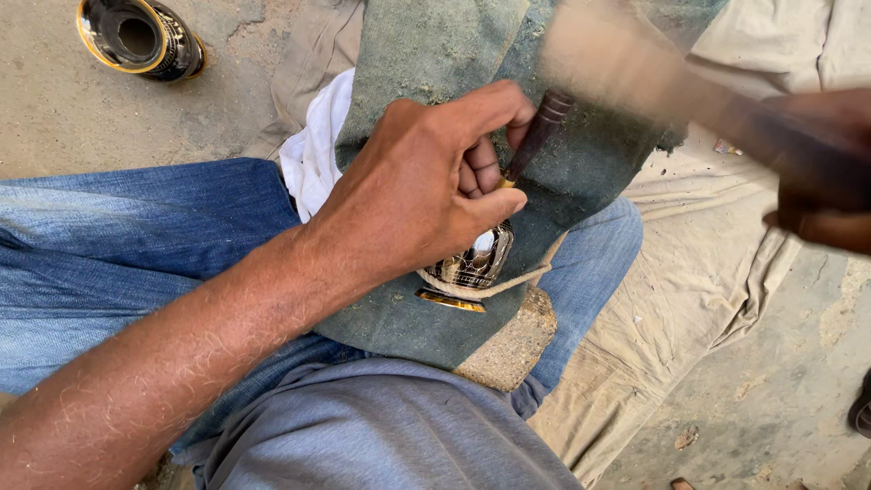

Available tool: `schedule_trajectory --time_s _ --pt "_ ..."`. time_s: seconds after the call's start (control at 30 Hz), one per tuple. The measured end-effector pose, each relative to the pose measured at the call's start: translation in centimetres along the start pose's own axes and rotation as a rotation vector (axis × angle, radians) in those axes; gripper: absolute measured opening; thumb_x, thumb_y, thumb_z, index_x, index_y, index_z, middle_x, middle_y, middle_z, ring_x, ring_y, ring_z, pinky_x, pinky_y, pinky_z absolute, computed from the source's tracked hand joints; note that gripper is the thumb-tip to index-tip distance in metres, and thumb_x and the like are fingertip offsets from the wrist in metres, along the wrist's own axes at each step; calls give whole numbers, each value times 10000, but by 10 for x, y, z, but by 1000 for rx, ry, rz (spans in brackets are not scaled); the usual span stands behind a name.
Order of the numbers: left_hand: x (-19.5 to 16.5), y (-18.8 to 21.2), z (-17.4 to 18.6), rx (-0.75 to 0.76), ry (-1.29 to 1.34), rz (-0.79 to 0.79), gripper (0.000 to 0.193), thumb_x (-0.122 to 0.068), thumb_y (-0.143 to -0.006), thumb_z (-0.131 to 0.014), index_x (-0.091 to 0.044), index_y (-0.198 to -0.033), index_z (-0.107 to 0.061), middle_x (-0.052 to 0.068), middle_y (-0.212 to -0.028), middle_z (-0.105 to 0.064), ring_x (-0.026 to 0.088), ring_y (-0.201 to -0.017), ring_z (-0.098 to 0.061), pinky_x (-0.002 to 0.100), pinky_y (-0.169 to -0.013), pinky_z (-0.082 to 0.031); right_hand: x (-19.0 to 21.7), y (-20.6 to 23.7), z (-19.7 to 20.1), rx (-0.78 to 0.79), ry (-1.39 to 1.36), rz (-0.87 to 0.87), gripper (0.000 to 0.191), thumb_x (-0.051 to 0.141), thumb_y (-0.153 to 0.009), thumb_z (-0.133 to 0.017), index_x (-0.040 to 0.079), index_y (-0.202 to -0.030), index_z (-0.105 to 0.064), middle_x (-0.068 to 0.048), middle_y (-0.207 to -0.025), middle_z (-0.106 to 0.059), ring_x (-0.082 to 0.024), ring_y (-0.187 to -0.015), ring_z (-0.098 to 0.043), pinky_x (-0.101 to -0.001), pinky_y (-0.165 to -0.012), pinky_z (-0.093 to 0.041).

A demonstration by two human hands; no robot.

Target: The person sits cross-legged on the ground and repeatedly strikes a small metal object with a wooden mallet. The object is held steady with the left hand while the right hand delivers consistent blows. The person occasionally repositions the object to work on different areas.

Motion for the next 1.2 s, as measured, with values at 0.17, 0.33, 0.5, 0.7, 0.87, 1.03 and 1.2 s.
schedule_trajectory --time_s 0.17,0.33,0.5,0.7,0.87,1.03,1.2 --pt "-4 -14 -1 66 -61 -21 350 -77 -809 -860 -84 -1111 -682 18 -715 -680 87 -651 -698 271 -540 -565 24 24 -2 -37 -21 -26 579 147 -824 -874 0 -1320 -616 -129 -848 -650 -224 -668 -694 -395 -671 -626" --pt "-14 -21 -3 158 -91 -24 387 -76 -774 -864 -80 -1123 -698 58 -727 -714 160 -664 -725 356 -582 -562 39 71 -7 -174 -256 -142 666 55 -789 -859 85 -1413 -627 -77 -847 -663 -147 -668 -673 -292 -611 -580" --pt "-25 -22 -5 294 -153 -91 410 -93 -794 -838 -112 -1184 -713 82 -795 -764 213 -733 -757 408 -651 -560 42 115 -38 -258 -393 -292 368 41 -838 -857 -20 -1136 -651 -140 -744 -655 -180 -521 -581 -323 -465 -455" --pt "-24 -31 -7 386 -182 -279 406 -65 -713 -856 -74 -1099 -730 116 -884 -772 287 -857 -757 437 -732 -560 71 151 -95 -432 -516 -261 440 8 -790 -850 -24 -1184 -656 -55 -918 -713 -77 -732 -645 -244 -643 -554" --pt "-25 -38 -15 498 -217 -400 446 -31 -662 -832 -105 -1093 -745 115 -943 -774 313 -917 -750 429 -767 -575 95 175 -141 -650 -759 -326 512 5 -810 -823 0 -1272 -604 -49 -889 -707 -84 -744 -657 -236 -668 -547" --pt "-30 -37 -11 551 -199 -339 463 -110 -804 -817 -202 -1248 -721 12 -844 -756 178 -735 -730 365 -620 -554 105 191 -165 -607 -625 -278 463 -84 -829 -823 -83 -1231 -594 -127 -920 -697 -143 -846 -665 -281 -780 -563" --pt "-21 -3 21 96 77 -135 408 -113 -889 -813 -155 -1270 -675 -33 -869 -669 53 -667 -629 217 -537 -521 84 180 -169 -590 -1080 -350 607 -100 -796 -777 -49 -1354 -547 -119 -900 -706 -160 -843 -693 -304 -772 -591"
Point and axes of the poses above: each hand's wrist, its own y-axis away from the middle knuckle, its own z-axis out of the back of the hand, x = y × z, the point moved 3 cm from there along -y, towards the middle knuckle
